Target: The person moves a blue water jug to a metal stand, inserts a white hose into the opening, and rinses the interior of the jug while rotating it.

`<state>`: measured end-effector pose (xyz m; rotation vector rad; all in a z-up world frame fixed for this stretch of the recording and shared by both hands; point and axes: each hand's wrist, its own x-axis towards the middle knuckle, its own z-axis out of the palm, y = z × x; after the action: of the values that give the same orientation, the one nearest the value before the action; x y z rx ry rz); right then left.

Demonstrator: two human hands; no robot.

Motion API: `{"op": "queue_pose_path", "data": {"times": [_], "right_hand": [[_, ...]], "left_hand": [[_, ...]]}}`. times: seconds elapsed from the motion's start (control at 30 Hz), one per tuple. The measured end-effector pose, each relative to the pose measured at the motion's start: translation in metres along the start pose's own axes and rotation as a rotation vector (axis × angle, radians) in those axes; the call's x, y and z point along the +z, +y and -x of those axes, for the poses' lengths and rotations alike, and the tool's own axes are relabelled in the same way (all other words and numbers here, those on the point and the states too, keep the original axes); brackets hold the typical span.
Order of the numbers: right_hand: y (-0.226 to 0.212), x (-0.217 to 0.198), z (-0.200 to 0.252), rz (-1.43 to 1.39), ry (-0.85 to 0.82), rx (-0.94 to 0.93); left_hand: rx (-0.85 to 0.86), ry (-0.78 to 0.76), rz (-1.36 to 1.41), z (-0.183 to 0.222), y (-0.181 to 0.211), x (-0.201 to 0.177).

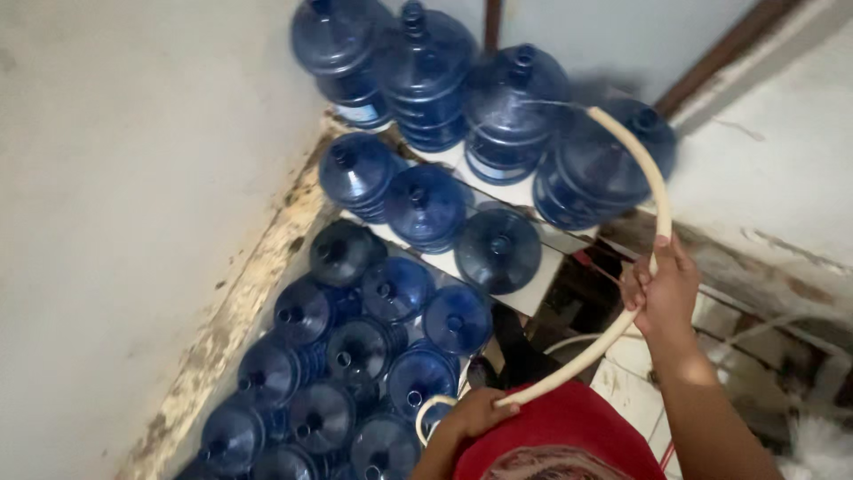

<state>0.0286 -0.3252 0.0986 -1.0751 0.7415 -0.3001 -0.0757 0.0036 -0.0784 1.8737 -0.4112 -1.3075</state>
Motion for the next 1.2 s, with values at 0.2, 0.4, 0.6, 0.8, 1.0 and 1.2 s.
{"op": "queue_pose_path", "data": {"times": [0.2,0.4,0.6,0.8,1.0,1.2], "right_hand": [[0.008,-0.058,0.046,-0.004,0.167,-0.047],[-0.003,-0.097,0.073,-0.053,0.191,-0.067],[0.016,-0.126,0.045,-0.157,0.130,-0.034],[0.011,-0.147,0.021,-0.110,0.022,0.012],[-0.018,-0.188,0.008,-0.116,-0.087,-0.012],[-0.023,-0.209,-0.020,-0.104,-0.163,0.071]], "left_hand": [[0.142,-0.099,-0.063,-0.025,-0.039,0.035],[0.175,-0.109,-0.122,-0.023,-0.019,0.054],[0.156,-0.021,-0.158,-0.036,-0.024,0.065],[0.148,0.194,-0.070,-0.063,-0.030,0.107],[-0.040,0.386,0.061,-0.072,0.025,0.160],[-0.033,0.514,0.024,-0.092,0.045,0.197]]}}
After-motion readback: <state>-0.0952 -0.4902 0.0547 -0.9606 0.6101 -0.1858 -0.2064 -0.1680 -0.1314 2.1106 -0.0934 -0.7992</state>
